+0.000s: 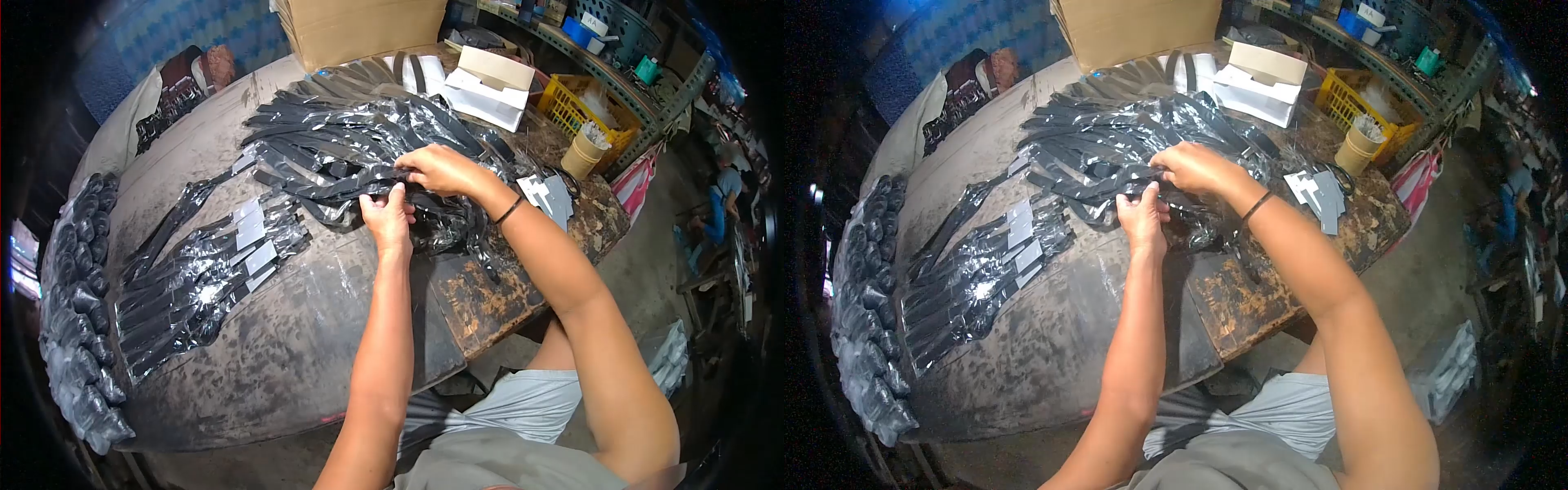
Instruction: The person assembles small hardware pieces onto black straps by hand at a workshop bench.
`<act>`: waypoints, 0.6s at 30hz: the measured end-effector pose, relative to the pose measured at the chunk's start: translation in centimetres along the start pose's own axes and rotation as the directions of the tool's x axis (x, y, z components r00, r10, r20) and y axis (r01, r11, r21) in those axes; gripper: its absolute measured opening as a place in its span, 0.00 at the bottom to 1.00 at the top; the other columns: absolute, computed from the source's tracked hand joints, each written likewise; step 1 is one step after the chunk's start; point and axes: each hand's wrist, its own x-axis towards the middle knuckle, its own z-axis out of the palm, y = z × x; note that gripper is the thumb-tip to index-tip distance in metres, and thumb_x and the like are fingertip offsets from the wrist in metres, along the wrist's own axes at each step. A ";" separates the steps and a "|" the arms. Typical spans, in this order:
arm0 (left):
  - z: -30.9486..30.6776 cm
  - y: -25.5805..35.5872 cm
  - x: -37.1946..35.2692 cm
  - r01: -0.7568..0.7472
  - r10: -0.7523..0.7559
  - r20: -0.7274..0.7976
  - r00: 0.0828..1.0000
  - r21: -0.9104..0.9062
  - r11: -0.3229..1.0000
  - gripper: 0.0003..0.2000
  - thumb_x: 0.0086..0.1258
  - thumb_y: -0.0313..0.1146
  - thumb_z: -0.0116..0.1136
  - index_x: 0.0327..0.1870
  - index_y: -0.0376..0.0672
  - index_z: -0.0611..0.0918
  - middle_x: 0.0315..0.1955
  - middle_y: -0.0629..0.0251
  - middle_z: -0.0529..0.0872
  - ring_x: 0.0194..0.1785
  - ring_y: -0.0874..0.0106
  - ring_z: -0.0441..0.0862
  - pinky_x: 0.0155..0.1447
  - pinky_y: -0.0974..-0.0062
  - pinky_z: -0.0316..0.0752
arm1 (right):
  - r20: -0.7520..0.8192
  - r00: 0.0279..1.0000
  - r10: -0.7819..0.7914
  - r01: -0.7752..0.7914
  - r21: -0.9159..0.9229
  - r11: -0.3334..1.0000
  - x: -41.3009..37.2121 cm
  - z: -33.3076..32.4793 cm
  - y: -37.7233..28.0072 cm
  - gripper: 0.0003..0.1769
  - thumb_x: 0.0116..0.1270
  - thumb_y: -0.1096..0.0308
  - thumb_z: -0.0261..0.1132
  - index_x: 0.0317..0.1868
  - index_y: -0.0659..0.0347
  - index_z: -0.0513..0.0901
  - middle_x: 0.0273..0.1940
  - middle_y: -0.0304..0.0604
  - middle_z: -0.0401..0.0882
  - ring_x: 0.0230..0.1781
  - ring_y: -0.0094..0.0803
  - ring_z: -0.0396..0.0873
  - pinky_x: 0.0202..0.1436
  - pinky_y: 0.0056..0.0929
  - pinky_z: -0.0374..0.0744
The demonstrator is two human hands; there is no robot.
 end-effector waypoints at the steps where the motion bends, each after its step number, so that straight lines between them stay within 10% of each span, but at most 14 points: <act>1: 0.0 0.0 0.1 0.004 -0.004 0.000 1.000 -0.001 1.000 0.13 0.63 0.29 0.63 0.42 0.43 0.69 0.25 0.68 0.79 0.19 0.79 0.75 0.18 0.82 0.68 | -0.021 0.999 -0.032 0.031 -0.007 0.999 0.3 0.0 0.2 0.16 0.62 0.70 0.64 0.51 0.61 0.81 0.45 0.53 0.83 0.48 0.50 0.80 0.52 0.41 0.78; 18: 0.3 0.5 -0.1 0.004 -0.004 -0.005 1.000 -0.010 1.000 0.14 0.62 0.28 0.63 0.42 0.42 0.69 0.25 0.66 0.79 0.18 0.78 0.74 0.17 0.82 0.68 | 0.000 0.996 -0.094 0.094 -0.094 0.991 0.9 -1.1 -0.5 0.18 0.53 0.79 0.59 0.46 0.60 0.83 0.34 0.51 0.84 0.38 0.49 0.82 0.40 0.42 0.78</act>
